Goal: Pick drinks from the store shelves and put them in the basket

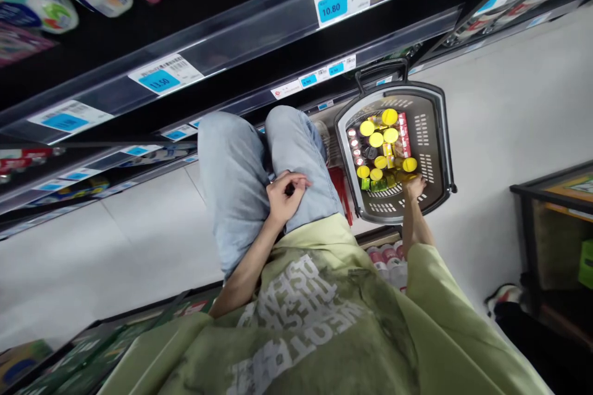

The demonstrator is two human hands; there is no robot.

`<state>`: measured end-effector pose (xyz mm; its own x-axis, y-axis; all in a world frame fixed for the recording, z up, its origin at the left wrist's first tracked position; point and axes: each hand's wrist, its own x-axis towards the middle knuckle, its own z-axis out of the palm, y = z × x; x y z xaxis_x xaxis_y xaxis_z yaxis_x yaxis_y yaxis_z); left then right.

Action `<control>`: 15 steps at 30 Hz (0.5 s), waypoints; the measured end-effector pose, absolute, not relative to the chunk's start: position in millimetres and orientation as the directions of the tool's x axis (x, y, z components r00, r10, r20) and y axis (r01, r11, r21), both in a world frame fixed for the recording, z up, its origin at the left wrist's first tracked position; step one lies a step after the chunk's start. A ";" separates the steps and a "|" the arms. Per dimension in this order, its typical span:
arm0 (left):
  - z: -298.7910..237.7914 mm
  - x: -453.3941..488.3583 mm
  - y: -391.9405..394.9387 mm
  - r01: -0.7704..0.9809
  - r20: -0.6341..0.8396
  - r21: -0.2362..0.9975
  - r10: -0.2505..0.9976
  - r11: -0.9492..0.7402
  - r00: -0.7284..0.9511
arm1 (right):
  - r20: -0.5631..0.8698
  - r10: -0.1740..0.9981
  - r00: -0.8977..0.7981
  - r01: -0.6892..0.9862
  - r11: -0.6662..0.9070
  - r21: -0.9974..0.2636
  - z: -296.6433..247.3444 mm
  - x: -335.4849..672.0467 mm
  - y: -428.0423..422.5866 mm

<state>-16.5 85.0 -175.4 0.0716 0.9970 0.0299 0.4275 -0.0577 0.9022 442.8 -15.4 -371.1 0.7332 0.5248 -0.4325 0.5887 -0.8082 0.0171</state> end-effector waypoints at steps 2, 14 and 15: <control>-176.8 -15.5 85.9 0.412 0.023 0.910 0.997 -0.052 0.076 | -0.416 0.465 0.781 0.522 -0.853 0.027 -365.6 434.5 -17.8; -177.0 -20.1 88.3 0.380 -0.015 0.925 0.996 -0.020 0.090 | -0.487 0.637 0.597 0.447 -0.769 -0.457 -303.5 317.4 -28.2; -176.1 -21.7 88.8 0.373 -0.017 0.928 0.996 -0.017 0.088 | -0.485 0.670 0.563 0.445 -0.740 -0.505 -300.4 301.9 -27.1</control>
<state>-21.7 88.8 -176.1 0.0881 0.9960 -0.0167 0.3731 -0.0175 0.9276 301.9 -27.1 -300.4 0.5625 0.6697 -0.4849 0.4450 -0.7395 -0.5051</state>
